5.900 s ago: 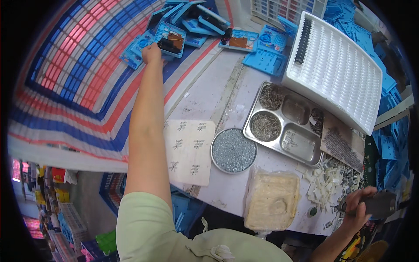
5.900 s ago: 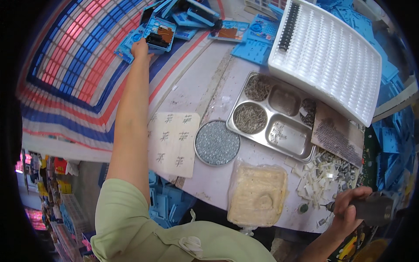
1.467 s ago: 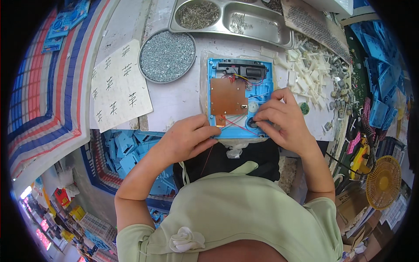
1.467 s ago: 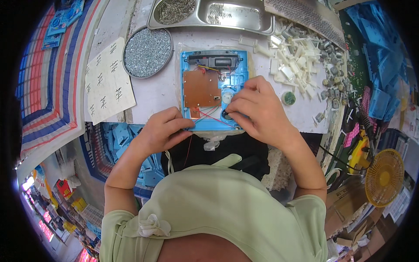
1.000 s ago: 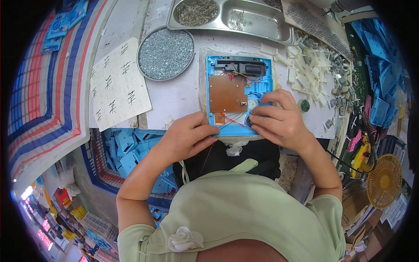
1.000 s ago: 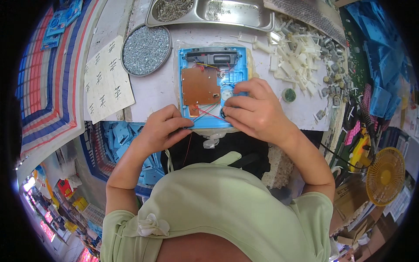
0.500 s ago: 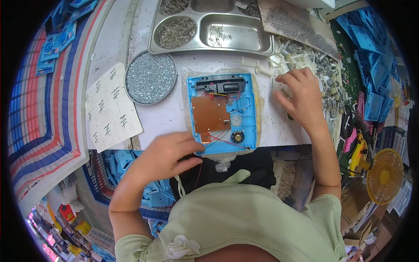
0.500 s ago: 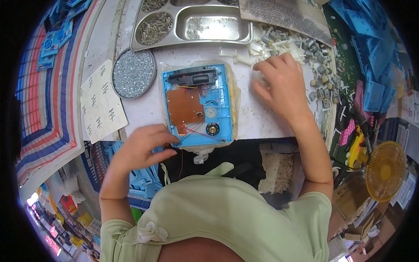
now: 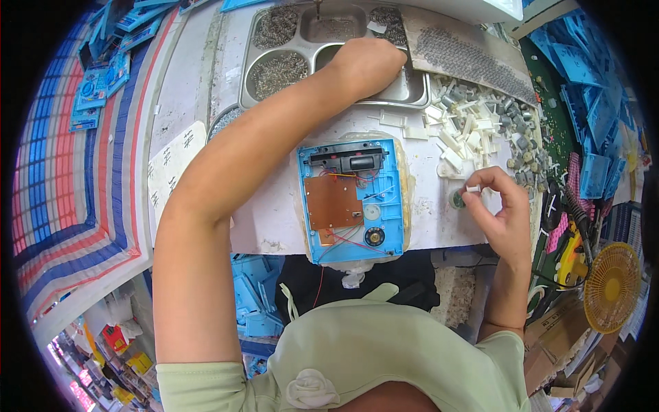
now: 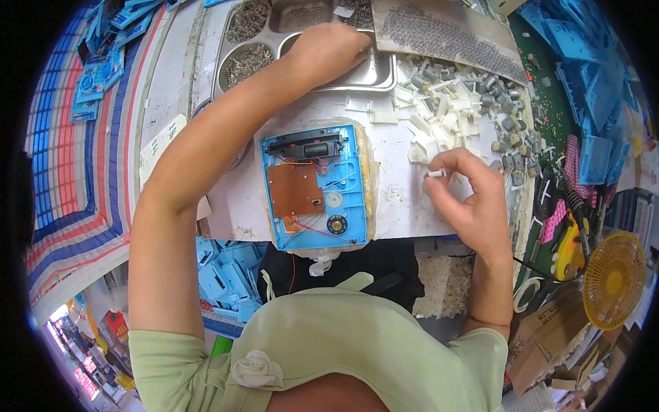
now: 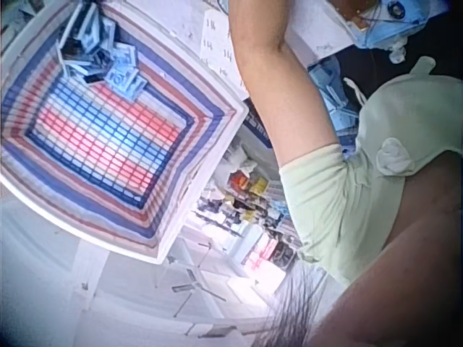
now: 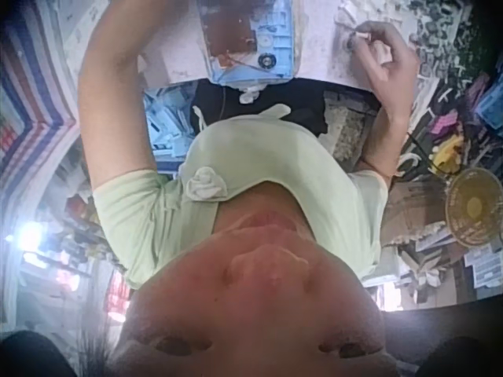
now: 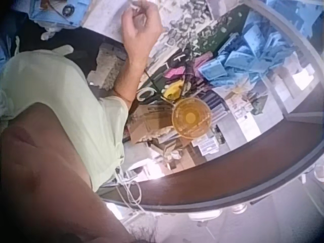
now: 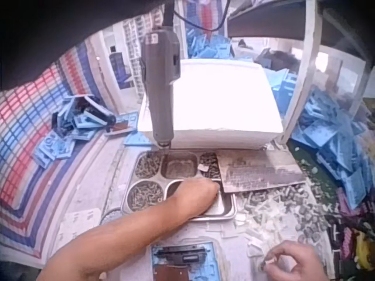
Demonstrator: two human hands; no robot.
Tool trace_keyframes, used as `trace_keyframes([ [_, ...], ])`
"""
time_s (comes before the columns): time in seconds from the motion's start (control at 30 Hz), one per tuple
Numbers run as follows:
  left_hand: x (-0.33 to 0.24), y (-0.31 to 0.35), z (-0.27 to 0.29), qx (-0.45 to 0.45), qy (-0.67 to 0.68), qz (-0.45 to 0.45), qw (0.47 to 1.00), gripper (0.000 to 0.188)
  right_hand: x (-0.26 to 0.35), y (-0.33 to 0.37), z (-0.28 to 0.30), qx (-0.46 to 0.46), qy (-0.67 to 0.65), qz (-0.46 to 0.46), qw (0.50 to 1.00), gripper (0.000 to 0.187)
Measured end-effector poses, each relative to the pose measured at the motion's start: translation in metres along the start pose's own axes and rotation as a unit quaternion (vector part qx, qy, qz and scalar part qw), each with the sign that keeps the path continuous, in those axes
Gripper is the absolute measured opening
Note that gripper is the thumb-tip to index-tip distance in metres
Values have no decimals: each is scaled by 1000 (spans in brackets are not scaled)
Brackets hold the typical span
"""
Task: Assembling electronic units into plastic housings using a drill and soldering iron.
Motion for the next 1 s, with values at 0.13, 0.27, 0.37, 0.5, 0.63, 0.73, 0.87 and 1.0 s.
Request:
trace_keyframes([
  [0.13,-3,5,13,-24,-39,-23,999,16,-6,20,9,-23,-2,-19,1000,23],
  [0.27,-2,81,83,-117,-54,42,991,13,10,40,11,-146,-64,-32,987,26],
  [0.37,-33,149,126,-57,194,159,966,12,31,43,3,-57,-43,140,988,31],
  [0.5,-90,216,91,60,549,209,807,22,70,27,-27,26,-119,265,957,36],
  [0.63,-112,243,52,117,745,314,577,25,73,25,-38,41,-116,260,958,36],
  [0.73,-119,244,45,136,777,317,527,27,73,27,-42,48,-88,259,961,37],
  [0.87,-120,245,39,158,757,333,540,28,79,32,-51,64,-11,305,950,39],
  [1.0,-113,221,59,148,580,208,773,23,73,34,-52,91,-2,305,948,38],
])
Point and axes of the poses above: each hand's wrist, its own y-axis away from the middle knuckle, its own z-axis out of the back of the hand, x = y × z, the point moved 8 cm from there along -y, towards the middle knuckle, and after that the axes turned 5 degrees about z, right-handed, at the moved point
